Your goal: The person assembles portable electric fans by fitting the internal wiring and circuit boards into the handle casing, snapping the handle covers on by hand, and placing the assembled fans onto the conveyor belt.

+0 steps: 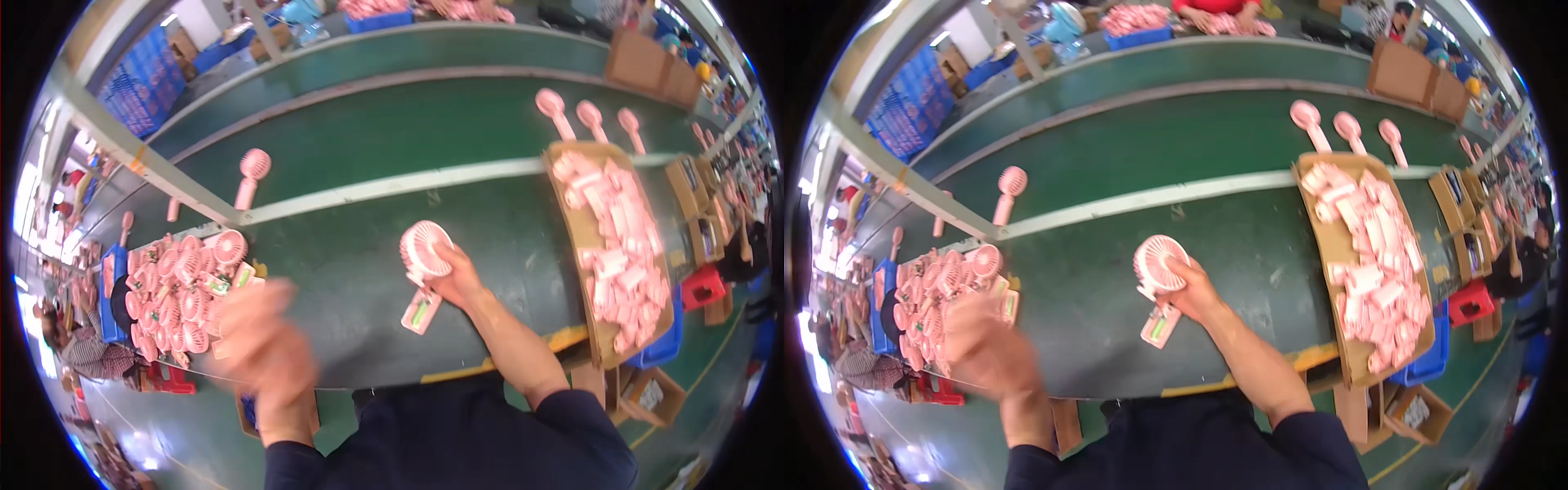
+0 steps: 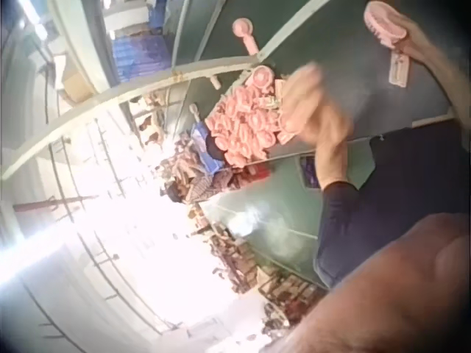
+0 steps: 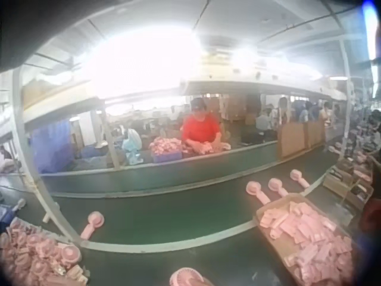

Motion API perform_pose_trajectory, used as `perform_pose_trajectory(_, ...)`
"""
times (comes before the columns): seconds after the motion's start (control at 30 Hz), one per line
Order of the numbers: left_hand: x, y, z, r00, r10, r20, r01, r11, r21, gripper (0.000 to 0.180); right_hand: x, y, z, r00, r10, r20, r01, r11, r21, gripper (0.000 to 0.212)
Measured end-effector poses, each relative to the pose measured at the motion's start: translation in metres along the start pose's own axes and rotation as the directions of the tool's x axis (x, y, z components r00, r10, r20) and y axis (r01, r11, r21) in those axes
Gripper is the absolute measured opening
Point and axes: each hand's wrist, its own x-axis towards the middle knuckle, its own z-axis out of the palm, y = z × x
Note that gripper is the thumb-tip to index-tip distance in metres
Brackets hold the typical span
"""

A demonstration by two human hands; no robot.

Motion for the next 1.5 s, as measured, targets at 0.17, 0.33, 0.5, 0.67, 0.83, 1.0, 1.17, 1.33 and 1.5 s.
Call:
perform_pose_trajectory(0.17, -0.115, -0.046, 0.036, 0.587, -0.525, 0.616, 0.442, 0.846, 0.299, 0.041, -0.002, 0.003, -0.003, 0.989, 0.025, 0.146, -0.036, 0.996, 0.077, 0.039)
perform_pose_trajectory(0.33, -0.154, -0.022, 0.068, 0.451, -0.479, 0.753, 0.326, 0.874, 0.361, 0.059, -0.009, 0.004, 0.007, 0.99, 0.027, 0.141, -0.031, 0.999, 0.024, 0.045)
perform_pose_trajectory(0.5, -0.174, -0.028, 0.085, 0.36, -0.558, 0.748, 0.39, 0.818, 0.423, 0.052, -0.008, 0.0, 0.014, 0.987, -0.019, 0.158, 0.024, 0.999, -0.028, 0.054)
perform_pose_trajectory(0.67, -0.165, -0.04, 0.062, -0.109, -0.612, 0.783, 0.99, -0.141, 0.028, 0.039, -0.011, -0.012, 0.009, 0.99, -0.081, 0.114, 0.073, 0.995, 0.069, 0.063)
perform_pose_trajectory(0.83, -0.168, -0.032, 0.042, 0.118, -0.503, 0.856, 0.742, -0.528, -0.412, 0.042, -0.025, -0.023, 0.041, 0.933, -0.166, 0.319, 0.205, 0.974, -0.094, 0.073)
perform_pose_trajectory(1.0, -0.161, -0.037, 0.054, -0.052, -0.802, 0.595, 0.776, -0.408, -0.481, 0.023, -0.056, -0.013, 0.055, 0.952, -0.143, 0.271, 0.256, 0.858, -0.446, 0.091)
perform_pose_trajectory(1.17, -0.164, -0.027, 0.057, 0.059, -0.795, 0.604, 0.882, -0.242, -0.405, 0.02, -0.073, -0.01, 0.053, 0.961, -0.203, 0.187, 0.275, 0.763, -0.585, 0.083)
perform_pose_trajectory(1.33, -0.167, -0.009, 0.051, 0.095, -0.641, 0.762, 0.897, -0.277, -0.345, 0.033, -0.069, -0.027, 0.053, 0.964, -0.26, 0.056, 0.228, 0.701, -0.675, 0.07)
perform_pose_trajectory(1.5, -0.176, -0.008, 0.051, 0.055, -0.578, 0.814, 0.956, -0.206, -0.211, 0.035, -0.069, -0.029, 0.059, 0.991, -0.136, 0.012, 0.096, 0.628, -0.772, 0.071)
